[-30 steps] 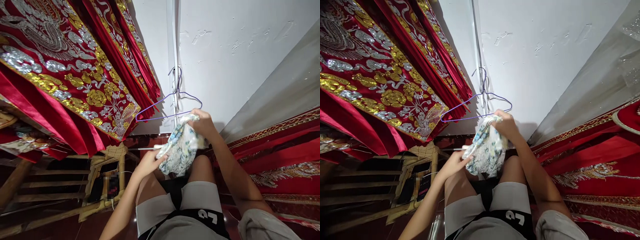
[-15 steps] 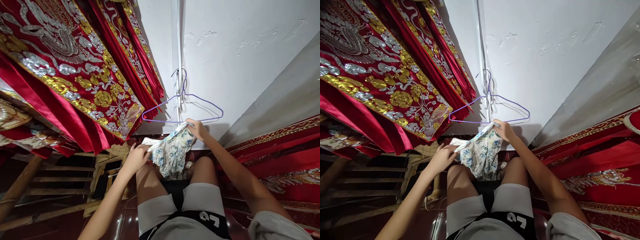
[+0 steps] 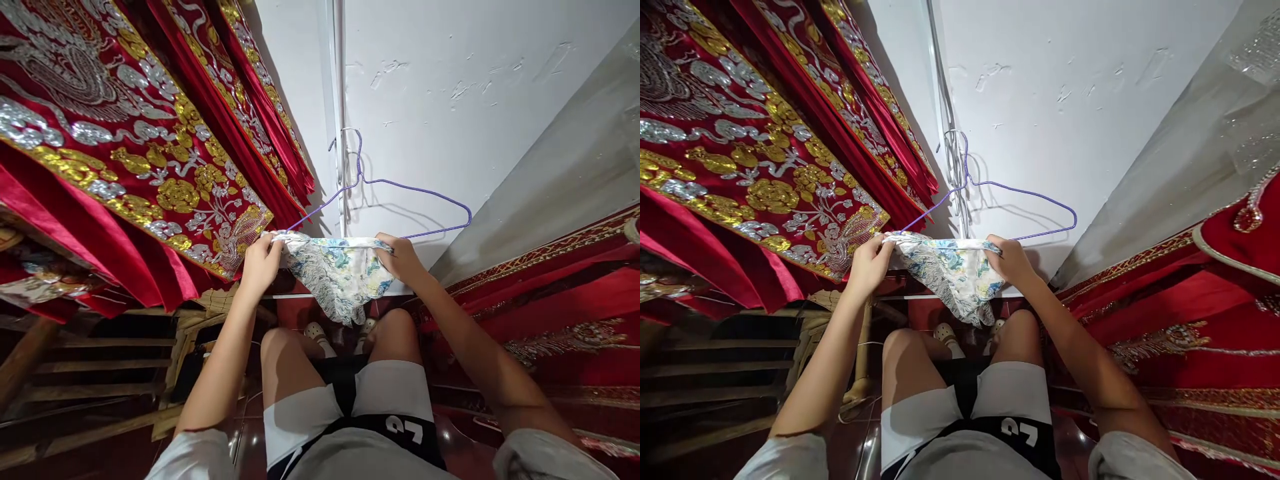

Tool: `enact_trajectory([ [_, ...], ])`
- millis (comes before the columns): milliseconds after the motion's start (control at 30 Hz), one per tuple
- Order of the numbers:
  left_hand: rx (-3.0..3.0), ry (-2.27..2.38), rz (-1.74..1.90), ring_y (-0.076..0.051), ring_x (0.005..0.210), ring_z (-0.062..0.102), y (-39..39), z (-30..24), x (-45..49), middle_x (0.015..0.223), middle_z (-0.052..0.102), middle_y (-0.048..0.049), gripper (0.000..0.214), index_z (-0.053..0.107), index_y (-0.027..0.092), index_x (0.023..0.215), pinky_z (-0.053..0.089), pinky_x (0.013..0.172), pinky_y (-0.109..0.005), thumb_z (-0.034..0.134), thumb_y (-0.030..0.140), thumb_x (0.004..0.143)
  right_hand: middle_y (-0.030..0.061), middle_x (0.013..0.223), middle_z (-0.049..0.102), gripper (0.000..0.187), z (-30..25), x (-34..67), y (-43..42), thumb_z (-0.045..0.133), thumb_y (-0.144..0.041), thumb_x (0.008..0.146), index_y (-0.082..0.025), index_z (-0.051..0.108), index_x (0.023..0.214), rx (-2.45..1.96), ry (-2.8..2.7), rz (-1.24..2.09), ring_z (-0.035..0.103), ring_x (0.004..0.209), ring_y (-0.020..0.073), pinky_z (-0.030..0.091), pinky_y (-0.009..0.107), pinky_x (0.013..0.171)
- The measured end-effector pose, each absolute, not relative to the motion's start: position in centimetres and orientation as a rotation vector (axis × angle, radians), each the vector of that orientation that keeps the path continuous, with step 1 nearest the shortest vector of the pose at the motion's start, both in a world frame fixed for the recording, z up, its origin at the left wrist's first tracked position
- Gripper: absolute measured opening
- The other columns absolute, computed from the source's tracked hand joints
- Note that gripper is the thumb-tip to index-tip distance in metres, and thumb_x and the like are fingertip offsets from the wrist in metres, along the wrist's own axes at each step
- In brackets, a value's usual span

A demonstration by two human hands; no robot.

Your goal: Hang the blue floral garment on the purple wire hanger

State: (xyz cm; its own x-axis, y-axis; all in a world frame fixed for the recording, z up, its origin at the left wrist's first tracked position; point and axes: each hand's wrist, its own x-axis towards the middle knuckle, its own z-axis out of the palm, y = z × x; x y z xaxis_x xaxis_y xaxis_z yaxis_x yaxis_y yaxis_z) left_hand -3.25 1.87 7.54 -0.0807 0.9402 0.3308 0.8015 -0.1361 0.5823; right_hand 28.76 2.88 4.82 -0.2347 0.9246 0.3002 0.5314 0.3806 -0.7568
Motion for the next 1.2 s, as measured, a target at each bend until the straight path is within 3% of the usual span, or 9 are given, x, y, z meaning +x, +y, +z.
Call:
enact_trajectory([
  [167, 1.989, 2.024, 0.676, -0.028, 0.086, 0.064, 2.1, 7.1, -3.8, 0.089, 0.071, -0.0114, 0.030, 0.064, 0.019, 0.084, 0.046, 0.081, -0.036, 0.044, 0.040, 0.093, -0.0043, 0.053, 0.035, 0.022, 4.2, 28.6, 2.8, 0.051, -0.032, 0.081, -0.024, 0.037, 0.066, -1.387, -1.848, 0.569, 0.031, 0.058, 0.0141, 0.023, 0.028, 0.056],
  [400, 2.268, 1.660, 1.208, -0.023, 0.091, 0.062, 3.5, 8.2, -3.8, 0.091, 0.065, -0.0074, 0.020, 0.052, 0.021, 0.081, 0.048, 0.087, -0.035, 0.046, 0.032, 0.097, -0.0041, 0.053, 0.038, 0.025, 4.4, 28.0, 2.2, 0.053, -0.035, 0.084, -0.023, 0.041, 0.065, -1.396, -1.825, 0.568, 0.033, 0.057, 0.0138, 0.026, 0.027, 0.057],
  [600, 2.378, 1.233, 1.109, -0.020, 0.100, 0.068, 5.4, 9.9, -1.2, 0.110, 0.072, -0.0077, 0.030, 0.056, 0.019, 0.128, 0.051, 0.092, -0.033, 0.046, 0.023, 0.099, -0.0014, 0.063, 0.057, 0.021, 4.2, 27.7, 1.2, 0.053, -0.034, 0.087, -0.022, 0.069, 0.094, -1.281, -1.892, 0.703, 0.048, 0.060, 0.0160, 0.035, 0.027, 0.060],
  [667, 2.440, 1.271, 1.100, -0.020, 0.098, 0.068, 5.5, 10.1, -0.8, 0.106, 0.072, -0.0079, 0.030, 0.061, 0.018, 0.123, 0.051, 0.093, -0.034, 0.043, 0.020, 0.100, 0.0000, 0.069, 0.063, 0.038, 4.5, 28.4, 0.9, 0.054, -0.029, 0.084, -0.022, 0.069, 0.119, -1.302, -1.815, 0.645, 0.051, 0.060, 0.0172, 0.039, 0.028, 0.061],
  [767, 2.502, 1.321, 1.101, -0.022, 0.100, 0.066, 5.7, 10.3, -1.1, 0.107, 0.071, -0.0097, 0.027, 0.065, 0.017, 0.114, 0.051, 0.092, -0.035, 0.042, 0.019, 0.100, 0.0003, 0.072, 0.067, 0.083, 5.4, 30.3, 1.0, 0.060, -0.025, 0.076, -0.019, 0.039, 0.156, -1.344, -1.544, 0.519, 0.055, 0.060, 0.0193, 0.045, 0.030, 0.061],
  [867, 2.559, 1.337, 1.034, -0.023, 0.096, 0.064, 6.1, 10.4, -1.5, 0.103, 0.067, -0.0104, 0.026, 0.065, 0.016, 0.109, 0.051, 0.091, -0.036, 0.040, 0.019, 0.101, 0.0025, 0.079, 0.070, 0.107, 6.7, 32.6, 1.8, 0.068, -0.028, 0.071, -0.012, 0.019, 0.165, -1.417, -1.368, 0.461, 0.059, 0.065, 0.0214, 0.050, 0.034, 0.065],
  [933, 2.581, 1.352, 1.019, -0.023, 0.095, 0.062, 6.4, 10.5, -1.4, 0.103, 0.063, -0.0109, 0.026, 0.065, 0.016, 0.108, 0.052, 0.090, -0.038, 0.040, 0.019, 0.101, 0.0052, 0.082, 0.072, 0.099, 7.7, 33.9, 2.5, 0.074, -0.029, 0.067, -0.012, 0.040, 0.158, -1.537, -1.362, 0.509, 0.059, 0.067, 0.0213, 0.049, 0.034, 0.064],
  [1033, 2.567, 1.432, 1.136, -0.025, 0.107, 0.059, 6.5, 10.5, -1.3, 0.111, 0.059, -0.0132, 0.024, 0.065, 0.017, 0.106, 0.050, 0.097, -0.041, 0.042, 0.021, 0.101, 0.0052, 0.076, 0.070, 0.068, 9.1, 35.2, 3.2, 0.083, -0.034, 0.057, -0.012, 0.074, 0.121, -1.629, -1.352, 0.647, 0.057, 0.063, 0.0194, 0.043, 0.030, 0.056],
  [1200, 2.332, 1.594, 1.235, -0.023, 0.095, 0.064, 6.4, 9.8, -2.9, 0.104, 0.068, -0.0082, 0.028, 0.064, 0.020, 0.118, 0.050, 0.090, -0.036, 0.044, 0.030, 0.102, 0.0032, 0.066, 0.067, 0.041, 11.6, 36.4, 2.3, 0.094, -0.044, 0.047, -0.016, 0.072, 0.069, -1.457, -1.396, 0.791, 0.057, 0.062, 0.0166, 0.040, 0.027, 0.053],
])
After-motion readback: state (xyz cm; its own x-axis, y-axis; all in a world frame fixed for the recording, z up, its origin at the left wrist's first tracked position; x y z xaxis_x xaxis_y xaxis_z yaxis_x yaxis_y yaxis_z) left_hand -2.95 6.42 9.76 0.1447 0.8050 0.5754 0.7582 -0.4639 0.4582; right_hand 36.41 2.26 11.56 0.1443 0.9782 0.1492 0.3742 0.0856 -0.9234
